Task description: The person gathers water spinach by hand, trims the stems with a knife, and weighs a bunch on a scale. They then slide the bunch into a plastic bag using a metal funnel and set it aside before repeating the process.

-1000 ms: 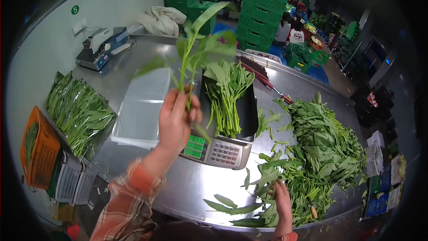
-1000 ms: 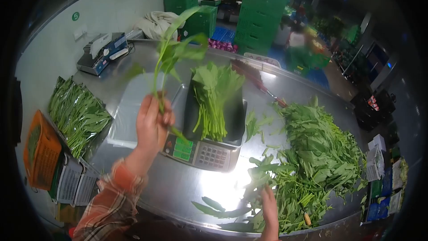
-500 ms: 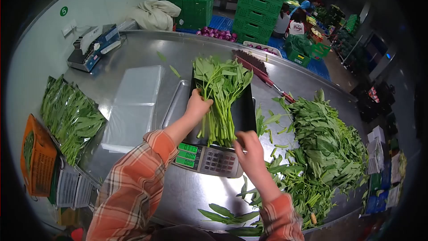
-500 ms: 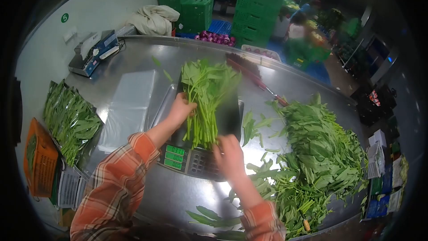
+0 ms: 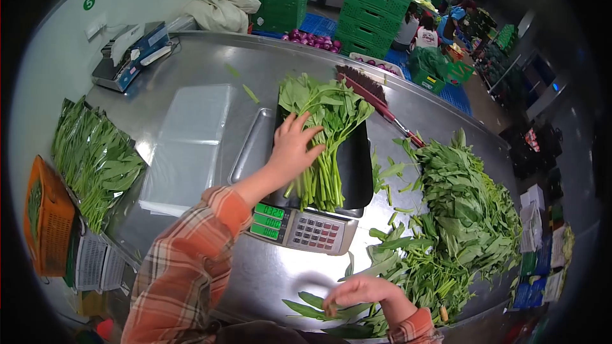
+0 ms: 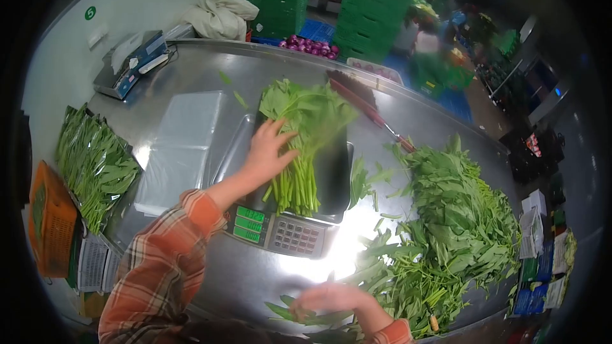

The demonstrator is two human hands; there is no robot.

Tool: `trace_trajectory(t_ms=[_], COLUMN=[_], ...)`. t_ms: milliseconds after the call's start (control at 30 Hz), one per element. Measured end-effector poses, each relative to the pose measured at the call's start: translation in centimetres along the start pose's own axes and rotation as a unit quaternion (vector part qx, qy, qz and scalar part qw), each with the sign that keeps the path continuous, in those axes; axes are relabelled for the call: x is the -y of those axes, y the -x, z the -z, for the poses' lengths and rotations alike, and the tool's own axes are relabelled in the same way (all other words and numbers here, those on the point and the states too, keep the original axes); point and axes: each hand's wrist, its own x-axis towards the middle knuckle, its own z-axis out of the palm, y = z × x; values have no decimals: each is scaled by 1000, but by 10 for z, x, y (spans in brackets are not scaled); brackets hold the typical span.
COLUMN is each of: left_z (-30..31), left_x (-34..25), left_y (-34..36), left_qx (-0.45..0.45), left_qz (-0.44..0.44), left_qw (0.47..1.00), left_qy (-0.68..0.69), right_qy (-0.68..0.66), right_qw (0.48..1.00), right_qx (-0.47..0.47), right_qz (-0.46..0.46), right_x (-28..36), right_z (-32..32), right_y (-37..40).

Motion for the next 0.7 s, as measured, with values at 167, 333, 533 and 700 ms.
trace_trajectory(t_ms=[167, 333, 533, 700], left_z=[54, 67, 81, 45], left_x=[11, 66, 64, 35], left_y=[5, 31, 57, 53], left_qx=[-190, -247, -217, -95], left_qz=[8, 187, 273, 353], left_qw=[979, 938, 910, 909], left_qy=[69, 155, 225, 198], right_qy=[450, 477, 559, 663], right_qw=[739, 613, 581, 559], right_qx=[-493, -626, -581, -487], right_qz=[-93, 69, 115, 102], right_x=[-42, -27, 22, 52], right_z=[39, 110, 154, 180], right_y=[43, 56, 24, -31])
